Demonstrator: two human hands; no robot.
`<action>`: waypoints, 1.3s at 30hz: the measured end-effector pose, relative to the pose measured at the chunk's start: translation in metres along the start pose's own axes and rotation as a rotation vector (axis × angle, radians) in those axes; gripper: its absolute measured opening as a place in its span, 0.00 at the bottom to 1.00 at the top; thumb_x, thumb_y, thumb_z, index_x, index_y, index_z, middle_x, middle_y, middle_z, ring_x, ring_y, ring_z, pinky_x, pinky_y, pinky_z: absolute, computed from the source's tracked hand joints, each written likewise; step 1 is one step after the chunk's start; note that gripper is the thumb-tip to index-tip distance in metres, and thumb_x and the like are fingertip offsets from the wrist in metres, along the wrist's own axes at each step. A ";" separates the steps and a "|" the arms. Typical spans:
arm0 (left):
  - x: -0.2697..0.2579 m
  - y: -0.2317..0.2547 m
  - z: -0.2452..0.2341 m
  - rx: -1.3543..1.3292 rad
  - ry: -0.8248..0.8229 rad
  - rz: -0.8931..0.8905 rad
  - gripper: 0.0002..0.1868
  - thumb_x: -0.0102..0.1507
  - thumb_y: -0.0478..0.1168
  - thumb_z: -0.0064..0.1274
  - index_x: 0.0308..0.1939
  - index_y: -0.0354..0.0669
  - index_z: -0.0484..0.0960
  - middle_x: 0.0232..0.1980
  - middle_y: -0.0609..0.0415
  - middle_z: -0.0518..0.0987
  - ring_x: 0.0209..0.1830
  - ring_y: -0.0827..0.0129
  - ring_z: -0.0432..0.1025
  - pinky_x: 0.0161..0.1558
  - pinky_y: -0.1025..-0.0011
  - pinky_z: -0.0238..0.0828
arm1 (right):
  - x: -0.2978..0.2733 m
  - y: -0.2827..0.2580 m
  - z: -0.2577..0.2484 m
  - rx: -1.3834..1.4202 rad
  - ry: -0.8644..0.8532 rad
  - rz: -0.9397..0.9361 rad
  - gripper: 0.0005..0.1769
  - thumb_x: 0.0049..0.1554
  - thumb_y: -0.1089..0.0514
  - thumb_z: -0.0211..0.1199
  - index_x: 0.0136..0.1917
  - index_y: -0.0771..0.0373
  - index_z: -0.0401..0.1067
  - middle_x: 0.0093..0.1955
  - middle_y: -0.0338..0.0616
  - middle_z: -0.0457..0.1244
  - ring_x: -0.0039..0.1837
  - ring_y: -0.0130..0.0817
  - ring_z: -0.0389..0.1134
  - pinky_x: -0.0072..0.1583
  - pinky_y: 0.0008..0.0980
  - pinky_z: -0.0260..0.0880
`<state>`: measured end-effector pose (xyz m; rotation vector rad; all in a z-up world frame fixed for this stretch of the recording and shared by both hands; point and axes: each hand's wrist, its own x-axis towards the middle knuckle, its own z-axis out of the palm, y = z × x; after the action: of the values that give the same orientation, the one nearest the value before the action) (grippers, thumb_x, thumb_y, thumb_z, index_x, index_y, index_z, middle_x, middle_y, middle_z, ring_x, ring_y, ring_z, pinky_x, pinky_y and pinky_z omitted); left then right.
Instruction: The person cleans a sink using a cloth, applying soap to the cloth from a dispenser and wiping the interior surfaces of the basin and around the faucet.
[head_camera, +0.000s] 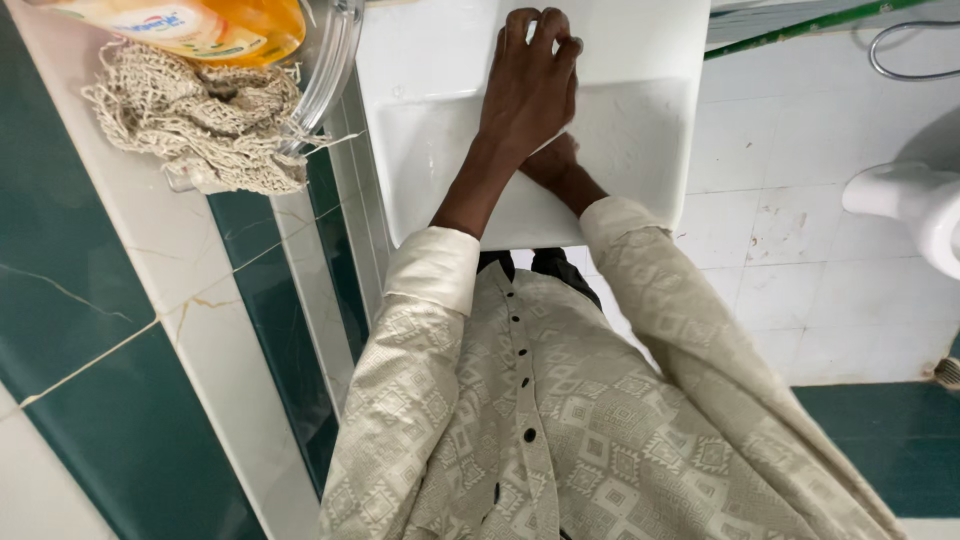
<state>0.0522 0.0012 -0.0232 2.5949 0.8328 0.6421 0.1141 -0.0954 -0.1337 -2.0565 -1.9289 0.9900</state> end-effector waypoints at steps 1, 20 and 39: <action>0.000 0.001 0.001 0.012 -0.004 -0.002 0.11 0.62 0.34 0.58 0.47 0.37 0.85 0.57 0.51 0.69 0.63 0.51 0.59 0.60 0.55 0.66 | 0.004 -0.009 0.006 0.028 -0.009 0.002 0.22 0.51 0.42 0.68 0.58 0.48 0.76 0.54 0.45 0.69 0.57 0.48 0.68 0.53 0.51 0.67; -0.002 0.003 -0.008 -0.002 -0.009 0.013 0.13 0.60 0.33 0.59 0.49 0.38 0.84 0.59 0.53 0.68 0.64 0.52 0.59 0.63 0.57 0.66 | -0.017 -0.012 -0.025 -0.001 0.000 -0.067 0.19 0.60 0.49 0.61 0.59 0.62 0.72 0.58 0.51 0.67 0.60 0.47 0.66 0.61 0.45 0.65; 0.007 -0.023 -0.041 -0.004 -0.164 0.263 0.17 0.50 0.32 0.65 0.44 0.42 0.86 0.57 0.56 0.70 0.65 0.55 0.61 0.63 0.62 0.68 | 0.000 -0.026 -0.025 -0.057 -0.142 0.017 0.22 0.56 0.46 0.61 0.62 0.51 0.74 0.59 0.44 0.67 0.64 0.47 0.66 0.61 0.50 0.67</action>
<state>0.0254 0.0305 0.0034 2.7329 0.4443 0.4894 0.1060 -0.0835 -0.1002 -2.0884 -2.0340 1.1263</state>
